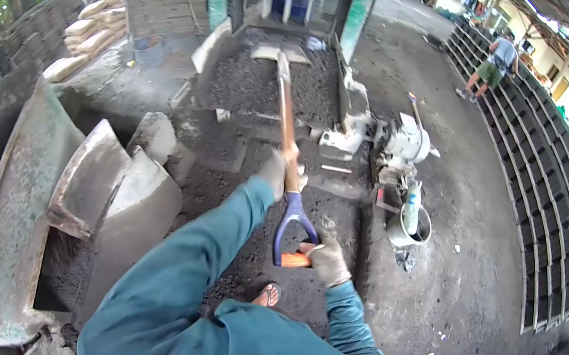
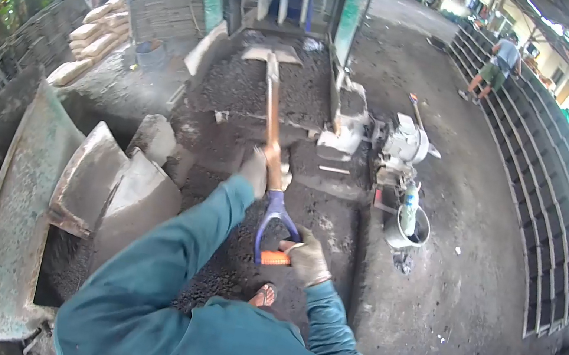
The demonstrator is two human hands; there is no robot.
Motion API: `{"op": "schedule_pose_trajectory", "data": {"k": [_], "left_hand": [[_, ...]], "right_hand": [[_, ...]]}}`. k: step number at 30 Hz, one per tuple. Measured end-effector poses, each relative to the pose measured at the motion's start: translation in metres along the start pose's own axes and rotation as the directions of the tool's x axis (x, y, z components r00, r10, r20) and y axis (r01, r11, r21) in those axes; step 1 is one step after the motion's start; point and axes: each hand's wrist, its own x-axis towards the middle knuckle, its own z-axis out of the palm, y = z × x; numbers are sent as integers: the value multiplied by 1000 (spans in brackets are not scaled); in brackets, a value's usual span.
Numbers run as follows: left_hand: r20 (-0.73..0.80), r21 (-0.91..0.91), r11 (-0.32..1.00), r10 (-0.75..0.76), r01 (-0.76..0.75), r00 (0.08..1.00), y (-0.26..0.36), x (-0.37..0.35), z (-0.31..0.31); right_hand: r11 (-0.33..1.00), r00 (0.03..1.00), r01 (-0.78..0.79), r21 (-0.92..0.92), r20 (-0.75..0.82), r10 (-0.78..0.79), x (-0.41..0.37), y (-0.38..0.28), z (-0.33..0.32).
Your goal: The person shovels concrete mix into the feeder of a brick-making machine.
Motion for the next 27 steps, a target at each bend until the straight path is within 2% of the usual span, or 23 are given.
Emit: {"op": "schedule_pose_trajectory", "data": {"k": [1,2,3,4,5,6,7,8,9,10,11,12,13,14,16,17,18,19,20,22,24,27], "left_hand": [[22,-125,992,-3,6,1000,10,21,4],[44,-250,968,-4,14,999,12,37,8],[66,-228,973,-12,26,998,13,36,22],[152,-262,960,-55,94,987,14,32,38],[225,-294,940,-108,173,968,12,8,56],[301,-317,915,-152,249,942,10,-12,73],[363,-304,903,-185,304,913,3,-23,88],[382,-277,918,-167,285,909,-2,-28,102],[375,-337,899,-143,278,916,-4,-25,112],[364,-396,876,-124,274,923,-7,-20,116],[394,-384,868,-154,315,906,-18,-9,109],[428,-373,858,-178,353,886,-31,1,104],[379,-344,866,-224,362,898,-33,-18,110],[437,-361,828,-256,428,862,-41,-17,106],[392,-380,812,-293,443,872,-47,-15,98],[381,-390,790,-329,473,864,-48,-7,90],[373,-399,768,-364,501,854,-48,4,80],[406,-402,752,-366,523,837,-44,17,69],[401,-391,769,-352,506,846,-38,33,58],[290,-369,809,-368,458,883,-7,62,45],[282,-314,828,-385,464,879,7,87,33],[261,-282,840,-398,463,880,31,121,20]], "right_hand": [[1000,996,-23,20,-86,25,-10,3,7],[992,995,-2,130,-103,16,-21,-11,6],[976,992,69,206,-122,-44,-28,-11,-10],[949,984,145,278,-145,-108,-35,-13,-31],[879,988,137,457,-130,-86,-57,-25,-50],[956,959,168,240,-263,-102,-79,-33,-67],[952,944,160,260,-322,-71,-101,-26,-89],[931,891,154,332,-455,15,-118,-4,-107],[891,832,186,414,-549,82,-137,35,-137],[843,802,196,501,-576,156,-159,34,-149],[873,717,217,436,-678,160,-182,64,-168],[920,680,214,328,-726,101,-207,108,-196],[934,680,196,298,-728,90,-224,116,-200],[947,680,179,268,-729,78,-242,122,-203],[975,616,39,217,-774,147,-262,117,-189],[984,658,6,181,-741,132,-259,99,-180],[989,699,-24,143,-705,119,-255,75,-166],[971,681,-143,189,-694,235,-234,17,-137],[978,629,-173,113,-752,198,-211,-10,-114],[964,641,-113,242,-724,256,-184,-18,-91],[981,511,-92,169,-838,192,-154,-27,-68],[950,469,31,309,-844,260,-112,-26,-41]]}}
